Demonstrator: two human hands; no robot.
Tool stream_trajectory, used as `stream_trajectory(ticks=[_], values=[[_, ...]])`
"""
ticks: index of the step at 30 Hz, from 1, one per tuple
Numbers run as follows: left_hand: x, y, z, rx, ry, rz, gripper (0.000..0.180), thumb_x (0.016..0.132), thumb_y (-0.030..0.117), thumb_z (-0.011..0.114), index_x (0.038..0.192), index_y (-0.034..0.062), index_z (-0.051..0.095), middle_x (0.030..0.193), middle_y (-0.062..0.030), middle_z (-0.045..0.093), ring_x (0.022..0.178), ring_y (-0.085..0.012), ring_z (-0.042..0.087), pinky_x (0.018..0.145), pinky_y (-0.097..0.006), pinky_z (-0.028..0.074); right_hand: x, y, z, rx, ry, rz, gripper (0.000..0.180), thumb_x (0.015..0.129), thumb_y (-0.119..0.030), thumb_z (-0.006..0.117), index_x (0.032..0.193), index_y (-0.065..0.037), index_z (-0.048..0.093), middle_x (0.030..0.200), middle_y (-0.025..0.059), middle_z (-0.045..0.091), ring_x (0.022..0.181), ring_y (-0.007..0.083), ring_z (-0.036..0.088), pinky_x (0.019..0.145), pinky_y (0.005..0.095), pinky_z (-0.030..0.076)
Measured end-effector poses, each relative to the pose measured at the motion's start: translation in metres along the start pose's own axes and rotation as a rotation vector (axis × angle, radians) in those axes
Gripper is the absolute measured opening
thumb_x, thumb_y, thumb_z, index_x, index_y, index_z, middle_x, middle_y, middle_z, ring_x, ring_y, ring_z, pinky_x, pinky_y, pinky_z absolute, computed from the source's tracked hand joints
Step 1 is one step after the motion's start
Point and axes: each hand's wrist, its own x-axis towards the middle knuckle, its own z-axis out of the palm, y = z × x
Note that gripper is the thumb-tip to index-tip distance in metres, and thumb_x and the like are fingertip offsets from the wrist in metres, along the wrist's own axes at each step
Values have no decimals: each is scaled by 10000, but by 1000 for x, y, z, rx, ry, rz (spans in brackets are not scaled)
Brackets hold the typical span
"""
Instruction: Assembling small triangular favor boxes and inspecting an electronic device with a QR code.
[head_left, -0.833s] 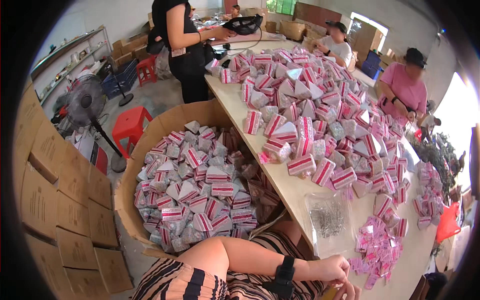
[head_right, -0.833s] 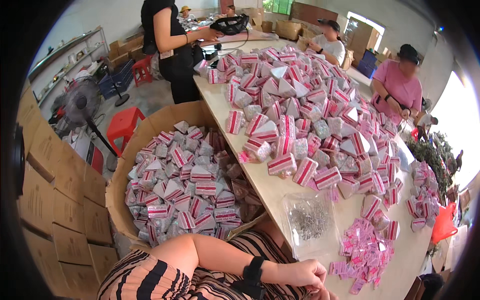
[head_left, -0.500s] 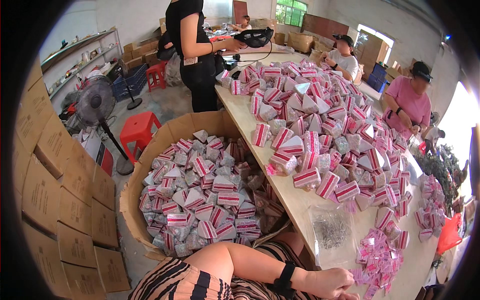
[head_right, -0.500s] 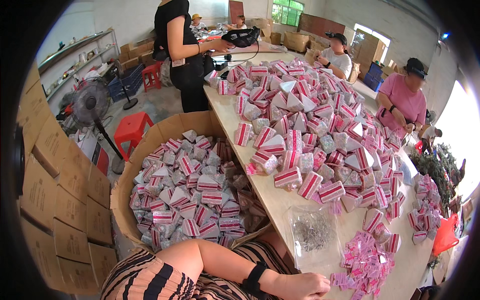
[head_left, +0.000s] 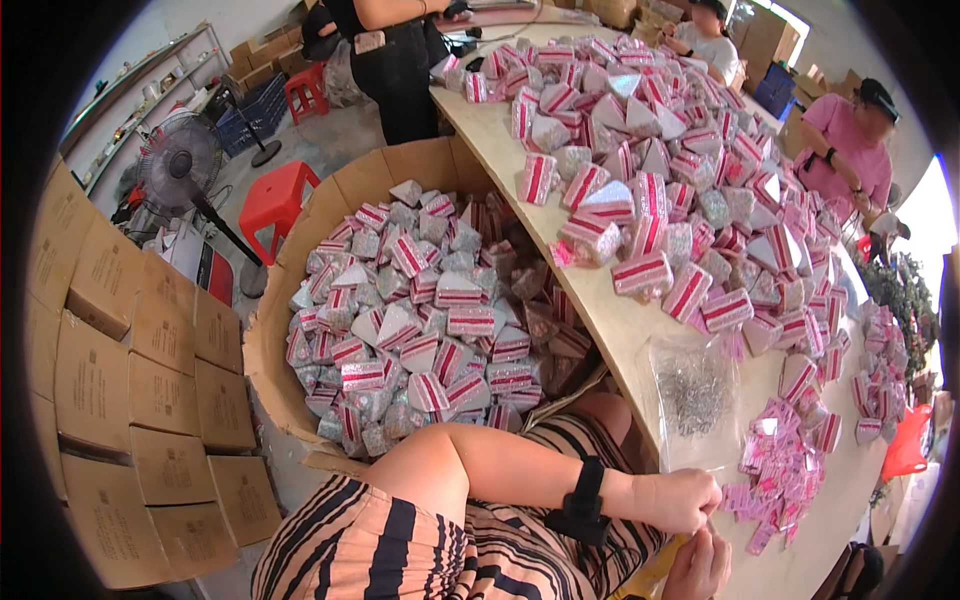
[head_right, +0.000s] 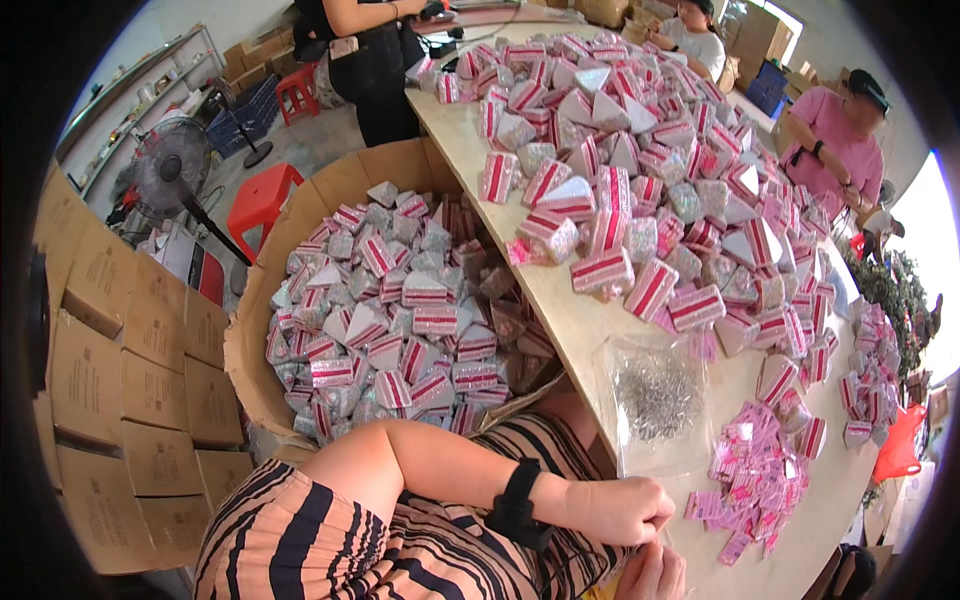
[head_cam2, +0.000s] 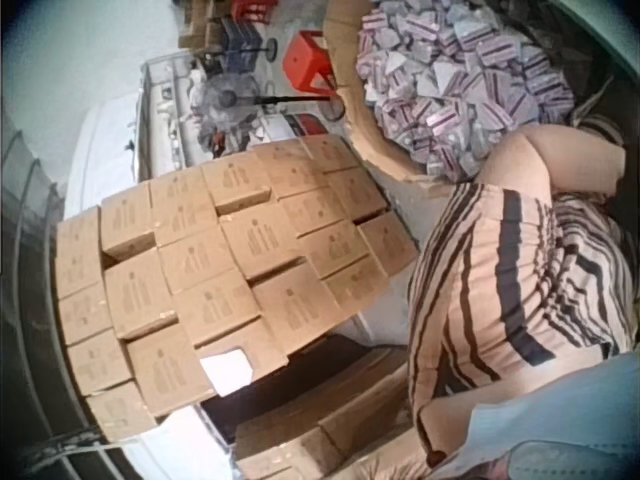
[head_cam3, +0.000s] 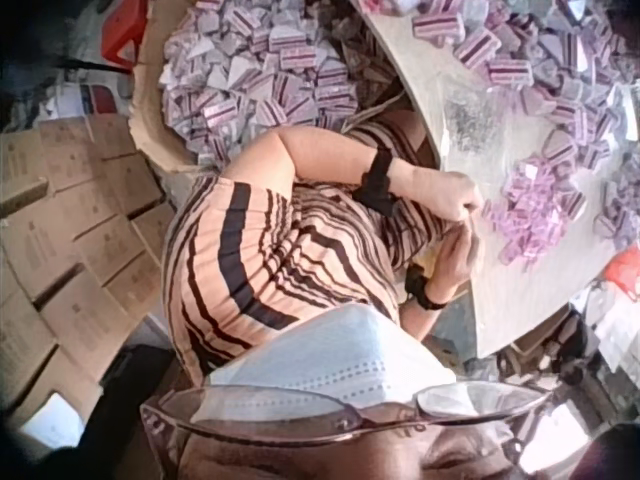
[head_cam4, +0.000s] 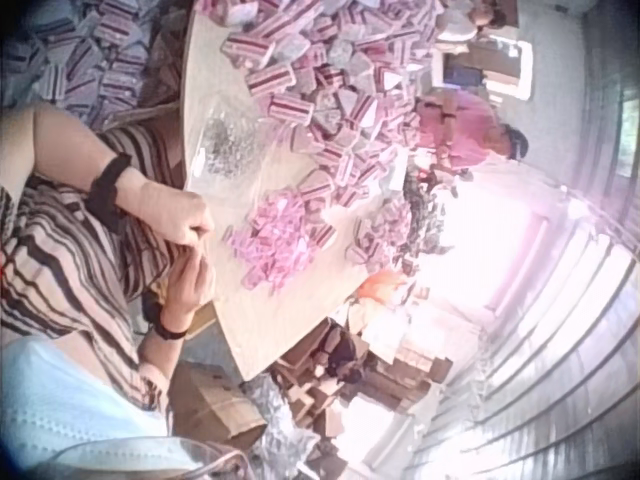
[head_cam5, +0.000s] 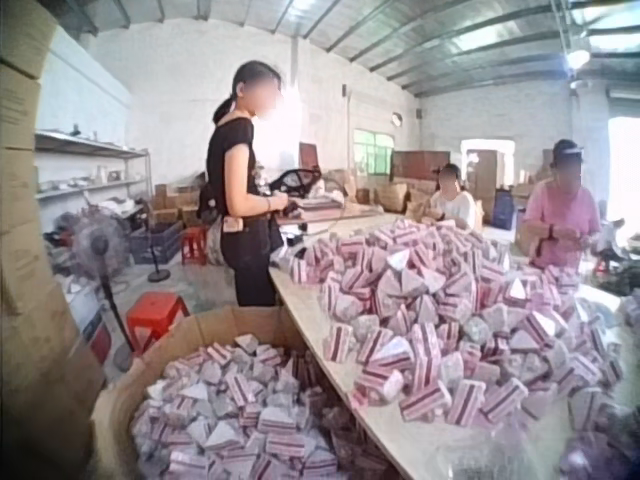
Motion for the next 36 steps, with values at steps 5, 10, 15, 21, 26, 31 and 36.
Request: stream_trajectory(ticks=[5, 10, 15, 21, 26, 31, 36], values=[[-5, -2, -9, -53, 0, -65, 124, 742, 54, 600, 666, -32, 552, 632, -167, 586, 591, -268, 578, 550, -366, 424, 10, -6, 2, -33, -18, -30, 156, 830, -2, 669, 985, -18, 658, 835, 144, 629, 711, 307, 614, 608, 385, 503], [-26, 12, -61, 119, 5, -46, 240, 803, 231, 668, 817, -2, 614, 719, -168, 611, 684, -288, 619, 627, -373, 470, -12, 9, 3, 47, -59, 134, 262, 787, 73, 629, 1001, -67, 687, 912, 146, 653, 752, 288, 645, 681, 382, 512], [-89, -8, -189, 790, 416, -270, 294, 705, 241, 750, 882, 33, 640, 839, -157, 644, 792, -315, 630, 663, -389, 487, -15, 17, 10, 95, 82, 190, 140, 757, 102, 622, 868, 18, 629, 740, 113, 582, 603, 226, 593, 547, 294, 450], [-189, -112, -276, 1228, 375, -1061, 618, 600, 320, 818, 1112, 32, 623, 1068, -201, 652, 1011, -368, 621, 886, -432, 502, 8, 5, 12, 314, 107, 240, 164, 728, 109, 626, 859, 10, 628, 735, 112, 569, 607, 224, 554, 541, 298, 427], [-191, -125, -264, 1257, 397, -1133, 680, 639, 276, 772, 1245, 65, 548, 1231, -190, 582, 1120, -356, 573, 940, -430, 471, 25, 5, 12, 388, 89, 225, 215, 672, 87, 662, 862, -9, 639, 717, 111, 606, 585, 232, 570, 516, 308, 433], [-188, -91, -272, 734, 850, -792, 513, 630, 319, 793, 1032, 38, 646, 994, -168, 690, 892, -300, 669, 822, -380, 506, 53, 1, 9, 556, 122, 144, 190, 685, 103, 647, 847, 2, 641, 686, 111, 612, 548, 215, 581, 501, 280, 448], [-101, 17, -223, -195, 822, -282, 378, 856, 284, 648, 1147, 51, 590, 1037, -34, 637, 909, -121, 622, 800, -283, 507, 82, -12, 26, 693, 82, 212, 137, 698, 95, 660, 801, 5, 650, 676, 91, 601, 555, 172, 584, 495, 254, 439]])
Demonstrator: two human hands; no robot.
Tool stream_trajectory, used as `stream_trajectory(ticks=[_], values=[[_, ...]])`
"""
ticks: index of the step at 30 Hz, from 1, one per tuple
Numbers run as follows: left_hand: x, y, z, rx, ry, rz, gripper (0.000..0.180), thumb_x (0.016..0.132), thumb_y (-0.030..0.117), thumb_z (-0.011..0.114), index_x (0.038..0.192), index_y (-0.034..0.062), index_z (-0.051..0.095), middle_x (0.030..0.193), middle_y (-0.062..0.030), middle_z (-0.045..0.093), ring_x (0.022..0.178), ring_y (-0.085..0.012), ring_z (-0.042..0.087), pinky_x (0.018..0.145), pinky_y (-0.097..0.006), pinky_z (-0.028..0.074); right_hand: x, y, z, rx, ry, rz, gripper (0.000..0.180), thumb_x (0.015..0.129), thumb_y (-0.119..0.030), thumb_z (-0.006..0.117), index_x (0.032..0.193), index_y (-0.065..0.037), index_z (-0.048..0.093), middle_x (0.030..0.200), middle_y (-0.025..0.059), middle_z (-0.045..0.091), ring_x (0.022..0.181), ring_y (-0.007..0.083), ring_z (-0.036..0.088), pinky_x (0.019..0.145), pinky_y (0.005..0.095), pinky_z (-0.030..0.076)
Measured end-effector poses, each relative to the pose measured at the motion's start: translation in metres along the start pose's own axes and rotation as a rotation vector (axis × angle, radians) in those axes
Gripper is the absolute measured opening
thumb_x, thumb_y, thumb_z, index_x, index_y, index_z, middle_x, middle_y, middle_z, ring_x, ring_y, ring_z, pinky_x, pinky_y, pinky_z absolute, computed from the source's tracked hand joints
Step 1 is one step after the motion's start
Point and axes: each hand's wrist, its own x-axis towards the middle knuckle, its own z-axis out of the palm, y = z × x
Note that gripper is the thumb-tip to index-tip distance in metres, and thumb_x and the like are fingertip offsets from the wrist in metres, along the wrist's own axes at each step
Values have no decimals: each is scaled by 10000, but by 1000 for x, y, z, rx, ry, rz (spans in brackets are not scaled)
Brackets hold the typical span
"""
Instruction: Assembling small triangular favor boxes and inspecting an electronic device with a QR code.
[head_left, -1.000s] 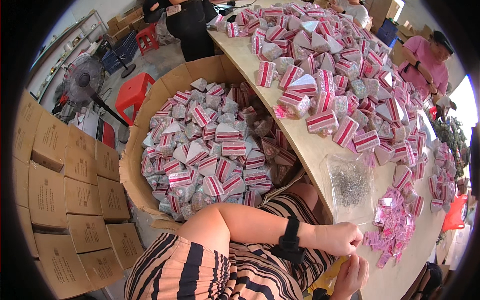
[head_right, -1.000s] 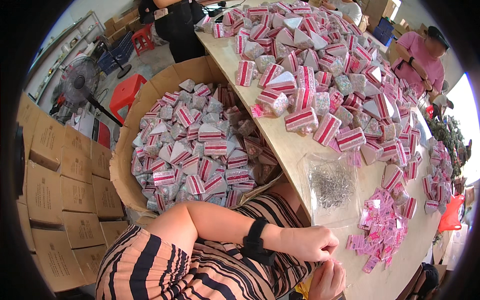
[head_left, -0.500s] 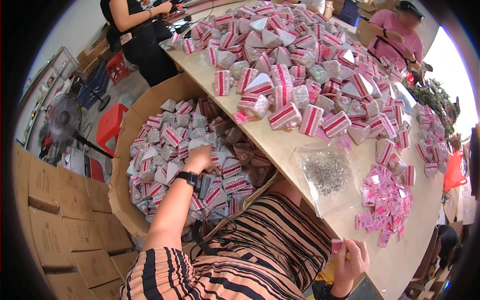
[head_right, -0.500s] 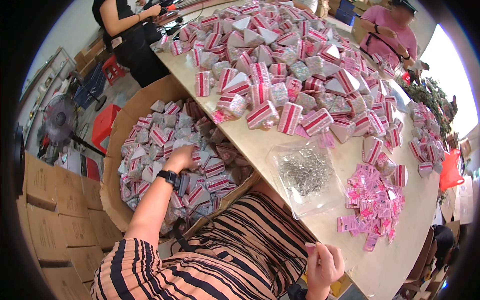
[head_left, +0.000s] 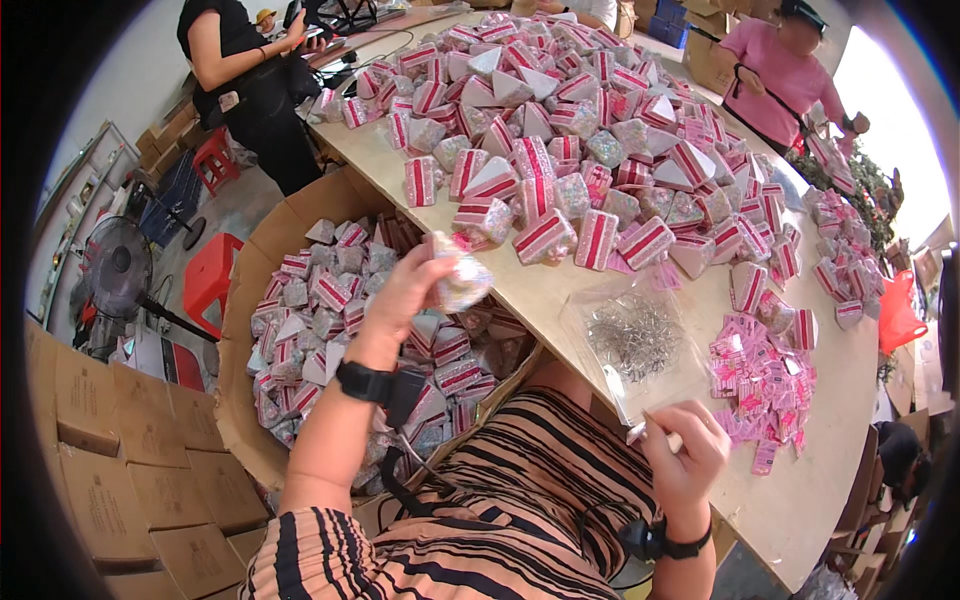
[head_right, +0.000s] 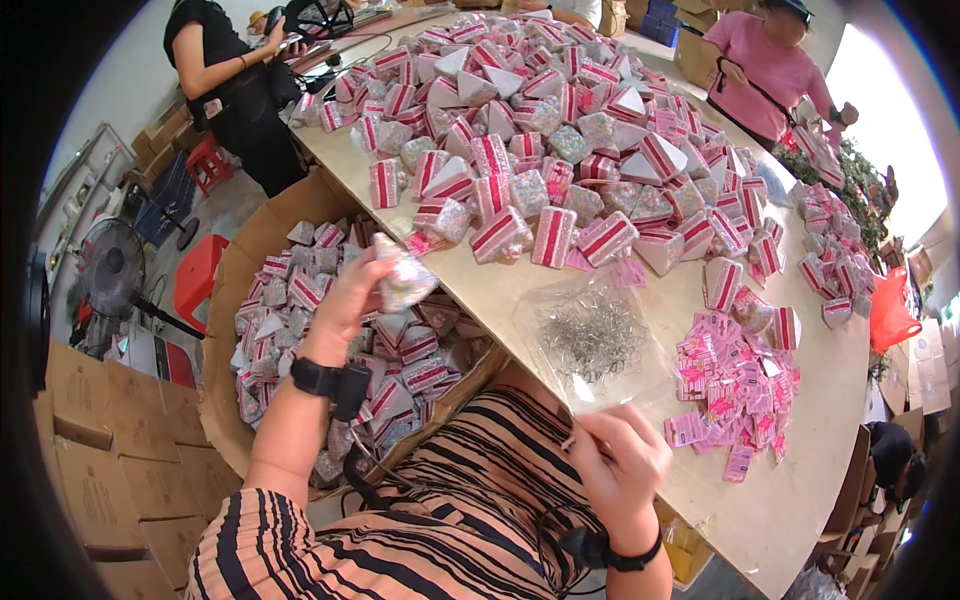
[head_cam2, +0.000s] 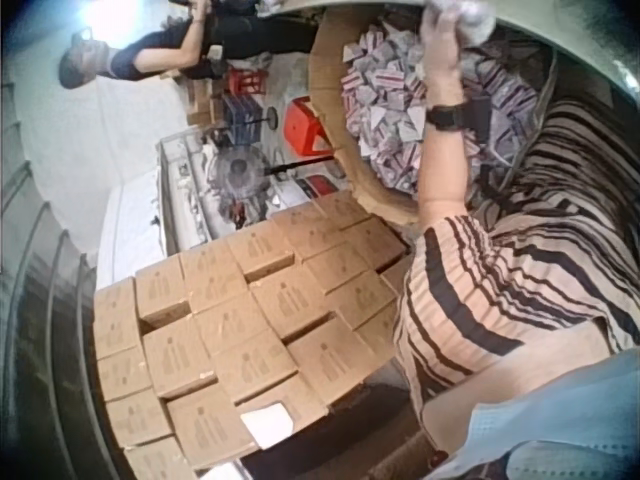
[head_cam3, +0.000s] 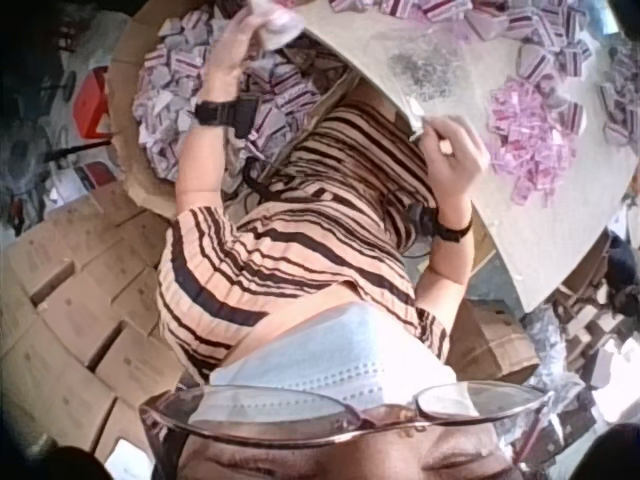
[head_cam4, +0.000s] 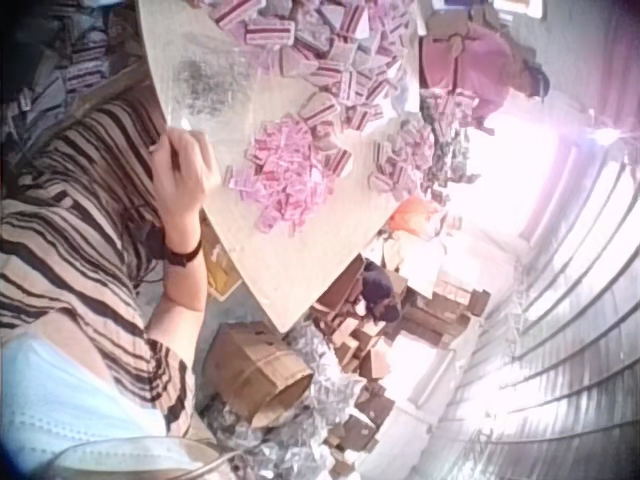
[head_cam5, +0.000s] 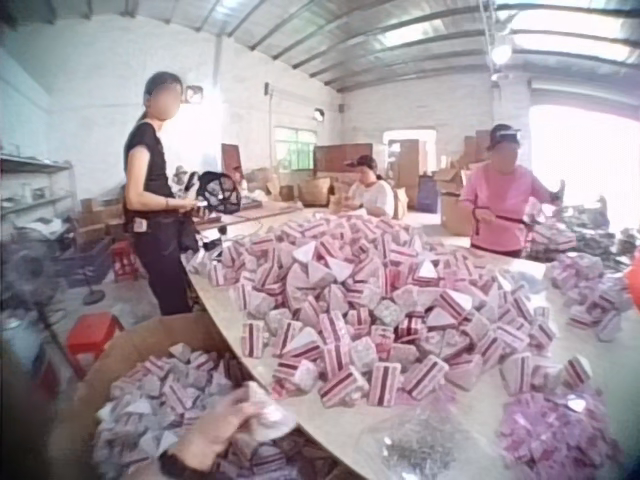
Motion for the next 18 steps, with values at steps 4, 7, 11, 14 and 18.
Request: stream_trajectory(ticks=[4, 7, 11, 14, 18], values=[[1, -5, 50, -143, -159, -68, 383, 877, 286, 643, 1163, 42, 571, 1029, -28, 637, 897, -116, 644, 781, -277, 541, 26, -1, 39, 202, -57, 46, 67, 741, 47, 663, 784, -4, 663, 683, 71, 579, 528, 138, 546, 480, 259, 421], [-3, -15, 67, -162, -220, -88, 342, 897, 256, 636, 1142, 28, 566, 1016, -32, 634, 905, -118, 642, 787, -282, 540, 32, 7, 59, 184, -45, -6, 57, 750, 32, 659, 798, 0, 660, 681, 84, 570, 528, 165, 550, 492, 272, 429], [-10, -23, 85, -184, -246, -85, 358, 884, 215, 662, 1162, 24, 540, 1029, -37, 624, 929, -117, 620, 824, -281, 510, 34, 18, 65, 169, -23, 2, 58, 755, 17, 660, 812, 6, 657, 682, 97, 565, 532, 196, 551, 508, 288, 443], [-9, -29, 89, -133, -297, -52, 355, 866, 149, 682, 1167, 30, 534, 1038, -41, 622, 946, -120, 611, 834, -275, 497, 34, 21, 66, 163, -17, 29, 65, 753, 13, 664, 816, 9, 655, 684, 107, 568, 539, 213, 557, 518, 303, 452], [-7, -32, 90, -100, -329, -9, 364, 859, 138, 689, 1168, 29, 531, 1039, -42, 622, 952, -124, 609, 839, -275, 495, 34, 23, 67, 157, -53, 60, 64, 752, 6, 667, 814, 8, 653, 690, 118, 572, 562, 232, 576, 535, 317, 464]])
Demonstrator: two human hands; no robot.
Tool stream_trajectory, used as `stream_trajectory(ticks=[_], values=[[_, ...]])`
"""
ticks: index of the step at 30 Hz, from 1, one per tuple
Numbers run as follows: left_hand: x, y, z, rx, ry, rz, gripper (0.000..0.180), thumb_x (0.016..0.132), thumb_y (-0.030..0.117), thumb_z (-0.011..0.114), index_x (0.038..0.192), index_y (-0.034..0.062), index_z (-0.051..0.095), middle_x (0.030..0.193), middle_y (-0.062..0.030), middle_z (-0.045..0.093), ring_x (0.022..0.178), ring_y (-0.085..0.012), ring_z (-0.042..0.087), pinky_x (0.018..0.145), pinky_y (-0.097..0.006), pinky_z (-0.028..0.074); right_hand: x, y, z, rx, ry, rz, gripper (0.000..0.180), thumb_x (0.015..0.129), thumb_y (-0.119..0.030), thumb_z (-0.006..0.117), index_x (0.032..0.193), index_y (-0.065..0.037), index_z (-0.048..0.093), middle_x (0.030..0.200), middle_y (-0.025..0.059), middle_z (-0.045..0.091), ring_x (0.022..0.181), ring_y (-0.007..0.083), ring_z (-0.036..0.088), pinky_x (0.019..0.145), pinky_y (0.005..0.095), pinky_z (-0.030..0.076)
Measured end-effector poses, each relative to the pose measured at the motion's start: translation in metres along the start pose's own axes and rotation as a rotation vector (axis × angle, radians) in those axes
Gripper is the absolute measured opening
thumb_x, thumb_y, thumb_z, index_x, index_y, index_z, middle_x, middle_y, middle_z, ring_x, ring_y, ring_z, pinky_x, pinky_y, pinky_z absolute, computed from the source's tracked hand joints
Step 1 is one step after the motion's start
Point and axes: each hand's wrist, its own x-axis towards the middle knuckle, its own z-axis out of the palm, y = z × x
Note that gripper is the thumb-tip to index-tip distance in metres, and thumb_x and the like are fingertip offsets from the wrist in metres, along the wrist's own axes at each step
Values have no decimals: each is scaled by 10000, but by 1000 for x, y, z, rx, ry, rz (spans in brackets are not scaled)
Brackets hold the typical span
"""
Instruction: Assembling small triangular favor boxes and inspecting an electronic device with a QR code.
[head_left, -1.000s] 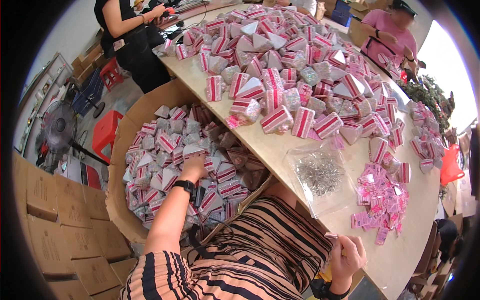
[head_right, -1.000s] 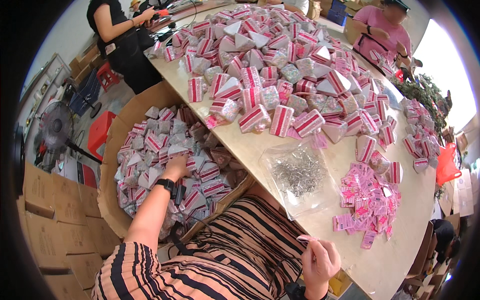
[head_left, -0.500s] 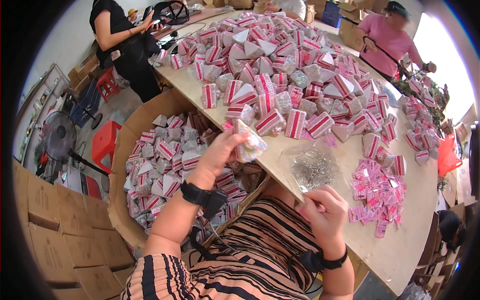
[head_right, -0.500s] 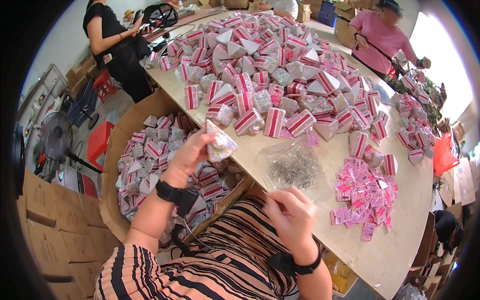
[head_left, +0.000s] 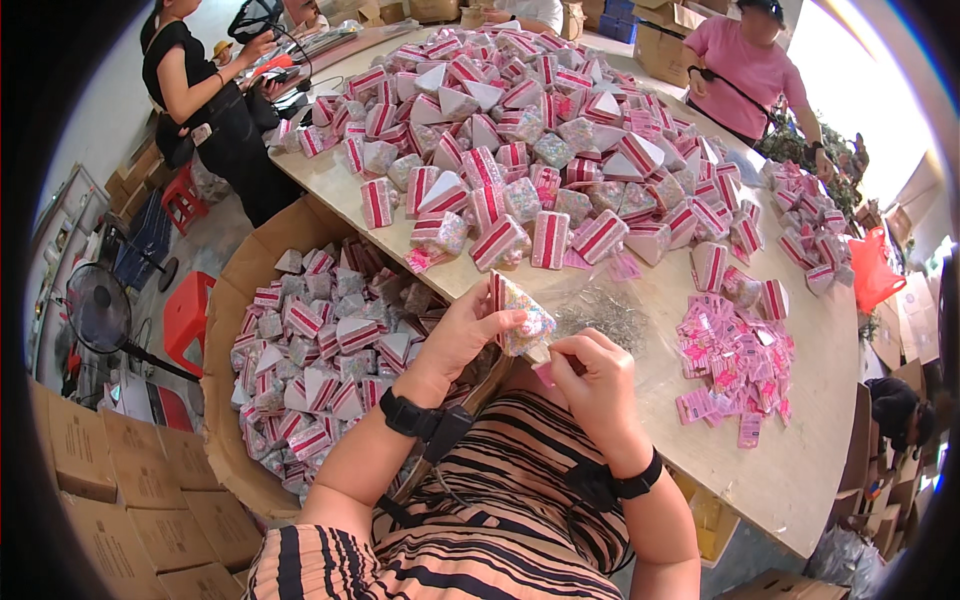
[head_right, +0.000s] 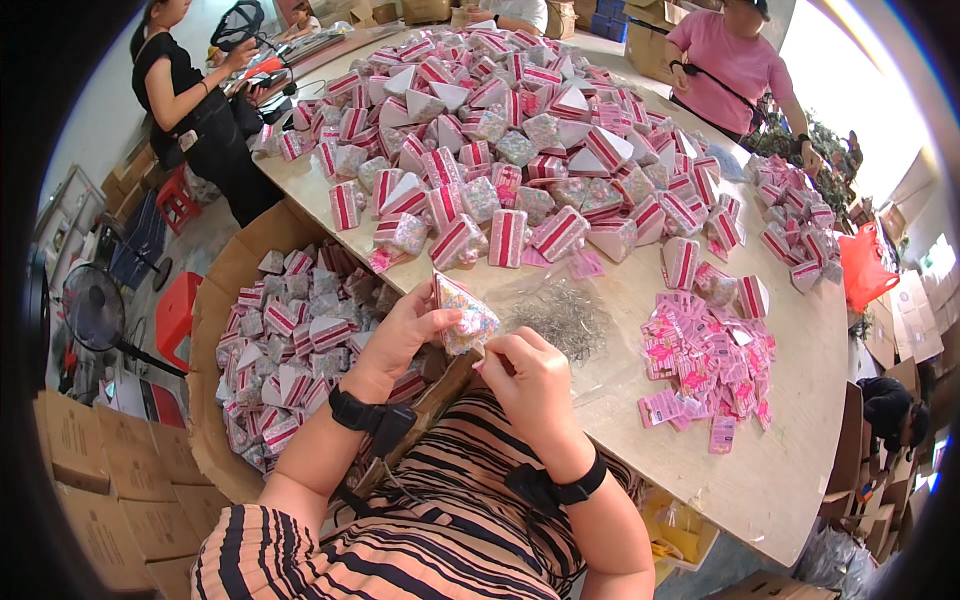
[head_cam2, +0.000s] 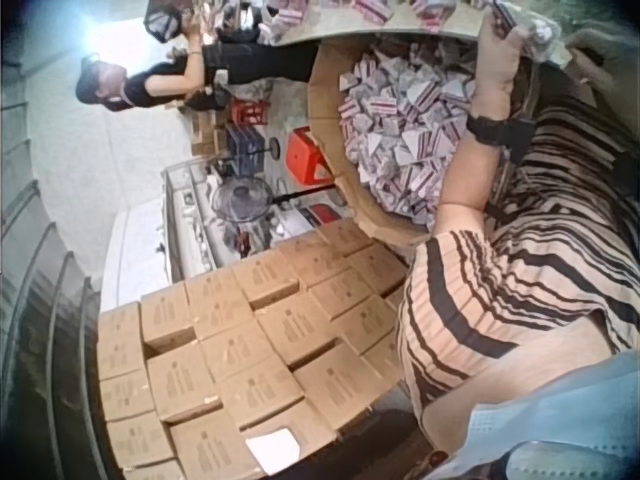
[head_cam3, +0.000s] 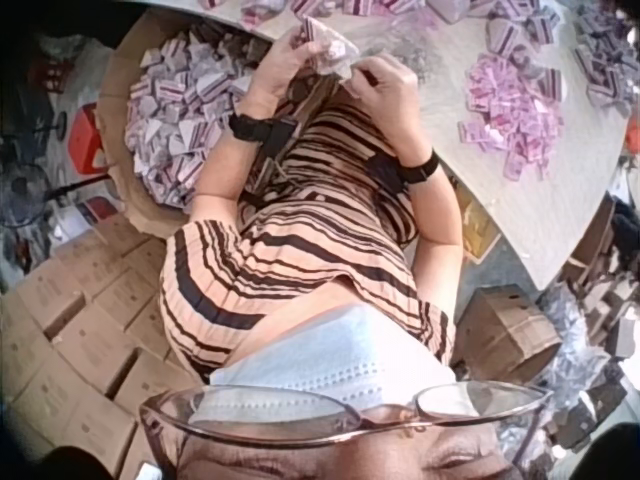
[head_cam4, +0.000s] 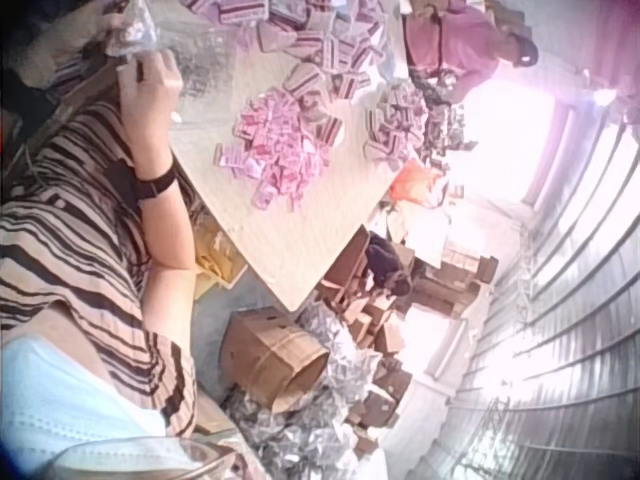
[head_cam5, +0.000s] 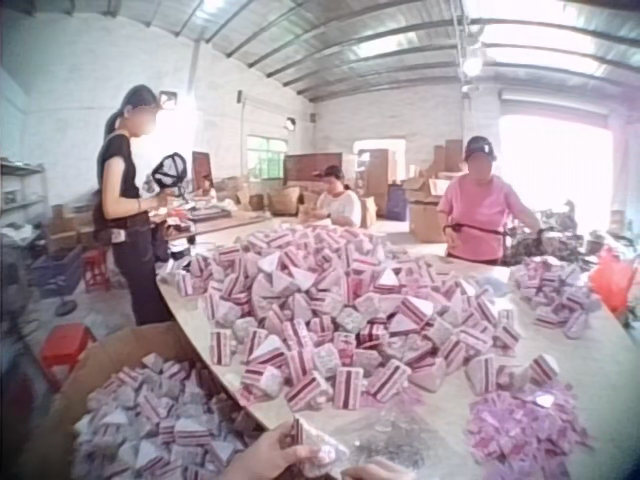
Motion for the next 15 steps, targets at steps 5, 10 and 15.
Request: stream_trajectory(ticks=[5, 10, 15], values=[[-1, 1, 4, 7, -20, 48, 430, 832, 165, 698, 1206, 35, 531, 1059, -32, 620, 973, -117, 599, 848, -265, 478, 0, 3, 0, -29, 14, -22, 65, 748, 3, 665, 810, 8, 650, 701, 124, 580, 579, 248, 588, 548, 325, 471], [0, -2, 5, 2, -29, 36, 430, 832, 153, 700, 1206, 29, 526, 1059, -35, 621, 975, -117, 597, 869, -266, 471, 0, 3, -1, -38, -6, -20, 63, 752, 2, 658, 813, 8, 645, 706, 130, 583, 592, 268, 592, 562, 336, 477], [-2, -1, 6, 5, -32, 47, 407, 839, 129, 692, 1197, 26, 527, 1061, -38, 621, 969, -112, 596, 876, -270, 473, -1, 4, 2, -49, -10, -30, 64, 753, 4, 657, 815, 8, 643, 708, 133, 585, 598, 277, 595, 569, 344, 482]])
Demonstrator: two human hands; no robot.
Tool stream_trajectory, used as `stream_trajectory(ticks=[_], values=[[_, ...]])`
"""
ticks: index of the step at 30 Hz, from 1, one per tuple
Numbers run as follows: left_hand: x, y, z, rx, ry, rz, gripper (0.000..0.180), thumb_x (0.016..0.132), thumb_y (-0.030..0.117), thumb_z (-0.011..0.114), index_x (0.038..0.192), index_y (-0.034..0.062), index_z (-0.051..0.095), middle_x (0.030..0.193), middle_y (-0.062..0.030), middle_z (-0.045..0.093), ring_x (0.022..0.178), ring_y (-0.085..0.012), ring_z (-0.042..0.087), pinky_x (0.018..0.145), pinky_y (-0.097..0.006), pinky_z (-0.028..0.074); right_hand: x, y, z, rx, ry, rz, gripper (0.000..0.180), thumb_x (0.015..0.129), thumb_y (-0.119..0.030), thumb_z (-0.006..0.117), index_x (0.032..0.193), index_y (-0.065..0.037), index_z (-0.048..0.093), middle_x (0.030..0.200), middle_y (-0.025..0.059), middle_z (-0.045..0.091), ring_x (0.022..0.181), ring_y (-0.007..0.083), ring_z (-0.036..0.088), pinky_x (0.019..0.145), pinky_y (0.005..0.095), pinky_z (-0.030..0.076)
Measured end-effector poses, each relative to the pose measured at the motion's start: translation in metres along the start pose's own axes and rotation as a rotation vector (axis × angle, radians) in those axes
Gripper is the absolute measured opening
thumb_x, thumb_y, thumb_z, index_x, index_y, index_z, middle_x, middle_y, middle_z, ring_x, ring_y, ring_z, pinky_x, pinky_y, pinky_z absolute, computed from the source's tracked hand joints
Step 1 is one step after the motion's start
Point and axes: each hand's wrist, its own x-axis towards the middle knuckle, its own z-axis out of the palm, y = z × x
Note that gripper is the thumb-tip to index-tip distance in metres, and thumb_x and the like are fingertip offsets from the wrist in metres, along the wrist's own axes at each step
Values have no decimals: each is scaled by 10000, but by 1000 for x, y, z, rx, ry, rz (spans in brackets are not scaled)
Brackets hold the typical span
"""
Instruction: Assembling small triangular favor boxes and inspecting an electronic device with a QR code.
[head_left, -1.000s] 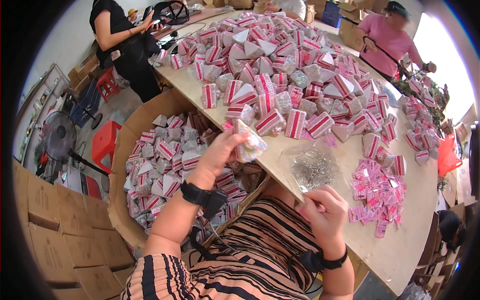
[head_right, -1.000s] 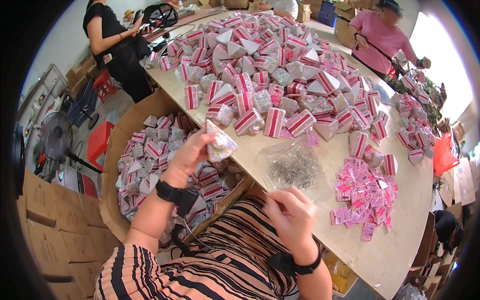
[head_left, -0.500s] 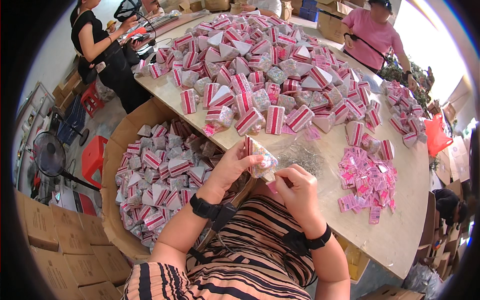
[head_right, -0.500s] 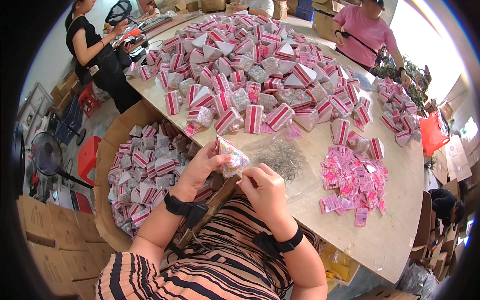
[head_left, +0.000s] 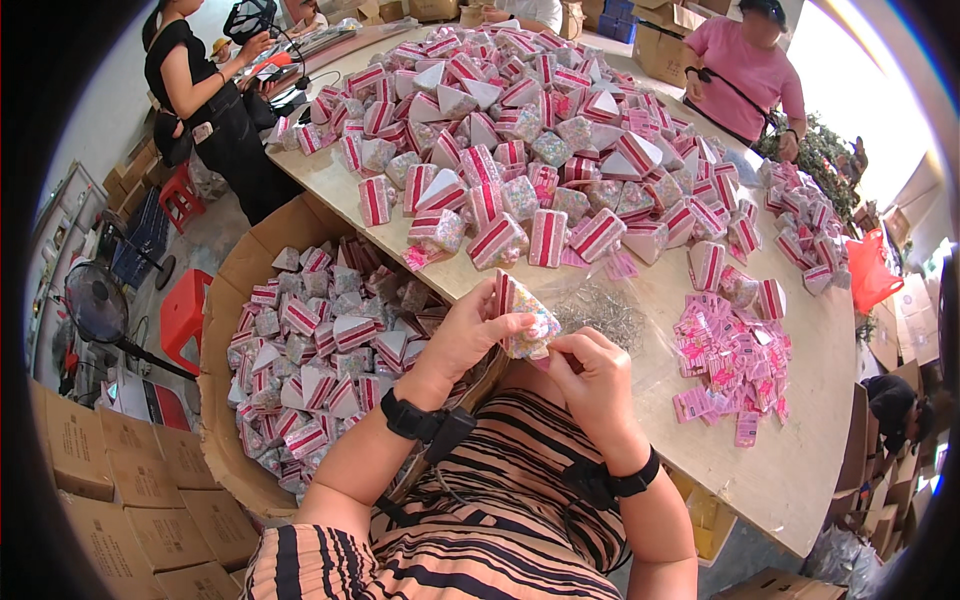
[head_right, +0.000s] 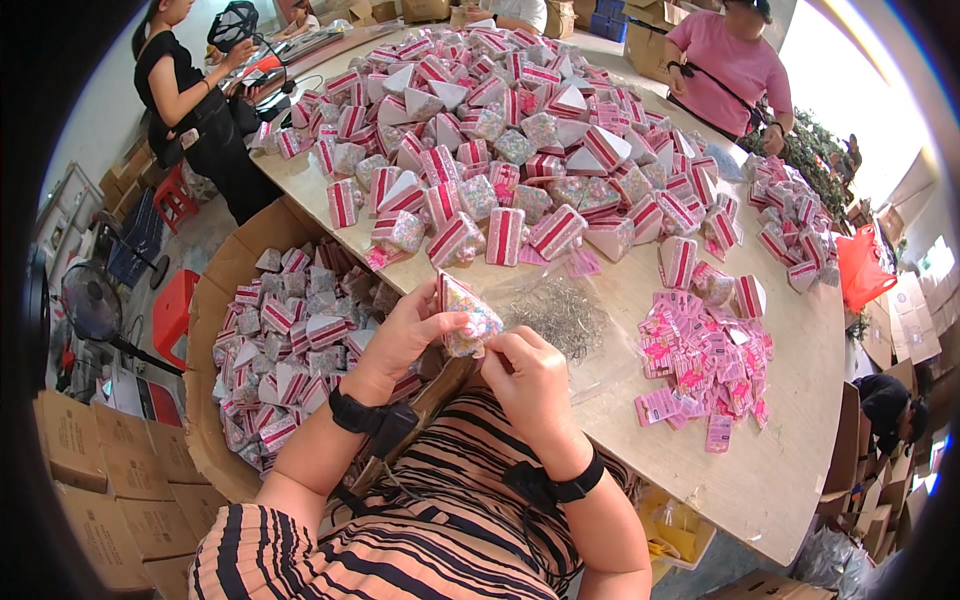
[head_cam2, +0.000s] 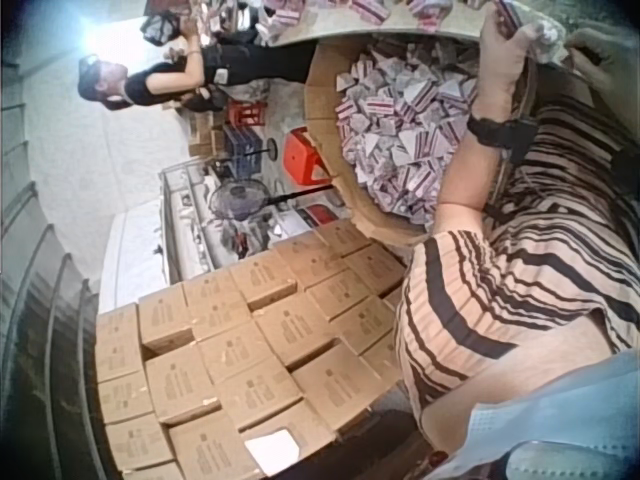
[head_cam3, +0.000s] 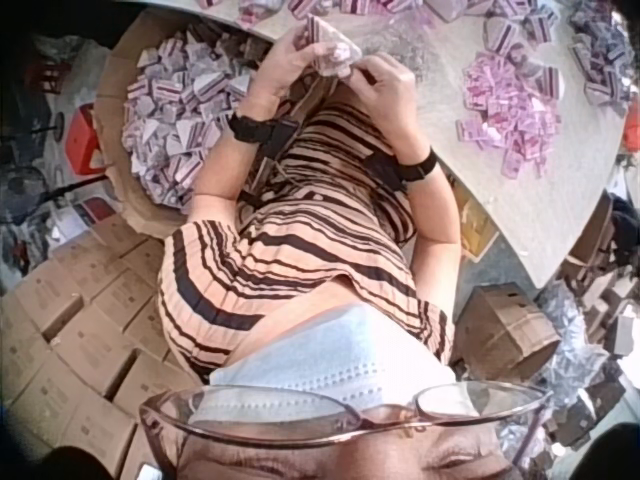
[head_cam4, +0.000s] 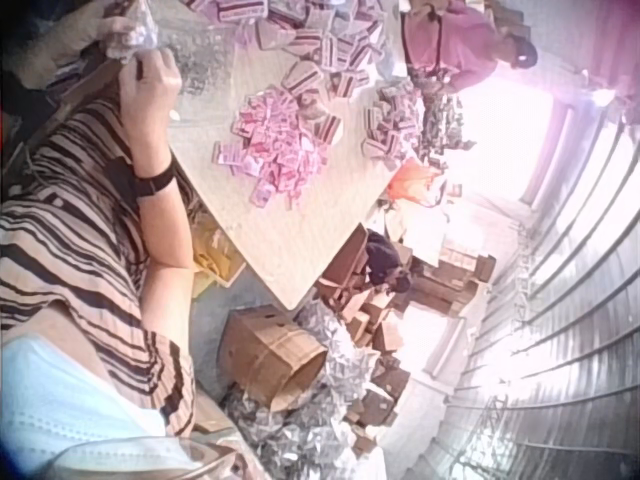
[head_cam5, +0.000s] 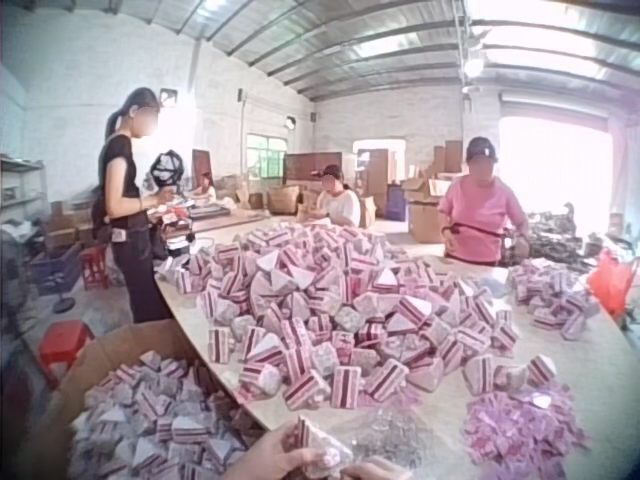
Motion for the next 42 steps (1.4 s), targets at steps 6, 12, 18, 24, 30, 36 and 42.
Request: stream_trajectory(ticks=[6, 12, 18, 24, 30, 36, 42], values=[[2, -3, 5, 61, 5, 27, 406, 839, 112, 692, 1195, 15, 522, 1063, -43, 620, 965, -116, 599, 877, -275, 477, -2, -1, -4, 1, 14, 9, 71, 748, 6, 664, 817, 2, 646, 706, 137, 586, 595, 282, 597, 560, 346, 482], [2, -4, 4, 46, 16, 64, 430, 829, 137, 722, 1186, 9, 520, 1016, -59, 626, 907, -126, 621, 819, -281, 514, -3, 2, -2, -4, 15, -7, 81, 745, 10, 666, 824, 0, 649, 704, 134, 585, 586, 276, 596, 549, 344, 481], [3, -8, 1, 78, 11, 88, 425, 820, 120, 722, 1182, 17, 527, 1026, -48, 628, 921, -118, 607, 830, -280, 502, -3, 3, -1, 6, 15, 6, 76, 748, -2, 667, 822, 0, 649, 708, 136, 586, 596, 292, 597, 556, 355, 484], [1, -4, 0, 119, -3, 94, 508, 803, 81, 721, 1260, 14, 509, 1103, -47, 626, 1009, -117, 593, 902, -282, 470, -3, 3, 0, -19, -5, -27, 83, 750, -14, 671, 829, -4, 648, 721, 138, 589, 613, 307, 603, 567, 364, 486], [1, -1, -1, 118, 3, 50, 512, 801, 54, 713, 1265, 3, 505, 1104, -51, 630, 1005, -113, 598, 884, -271, 481, -4, 7, 3, -26, -14, -10, 76, 750, -19, 670, 819, -3, 643, 719, 139, 583, 624, 314, 601, 576, 371, 482], [8, -11, -18, 229, 45, 96, 479, 817, 65, 713, 1245, -7, 511, 1082, -67, 633, 989, -121, 602, 876, -275, 481, -6, 9, 5, -29, 0, 18, 54, 754, -16, 664, 799, 2, 640, 709, 143, 575, 614, 310, 590, 573, 368, 477], [31, -15, -42, 210, 150, -75, 407, 919, 249, 641, 1240, 29, 519, 1031, -55, 634, 898, -104, 608, 709, -268, 512, -16, 16, 12, 11, -33, 87, 32, 767, -14, 649, 793, 4, 642, 709, 143, 574, 607, 310, 582, 569, 363, 471]])
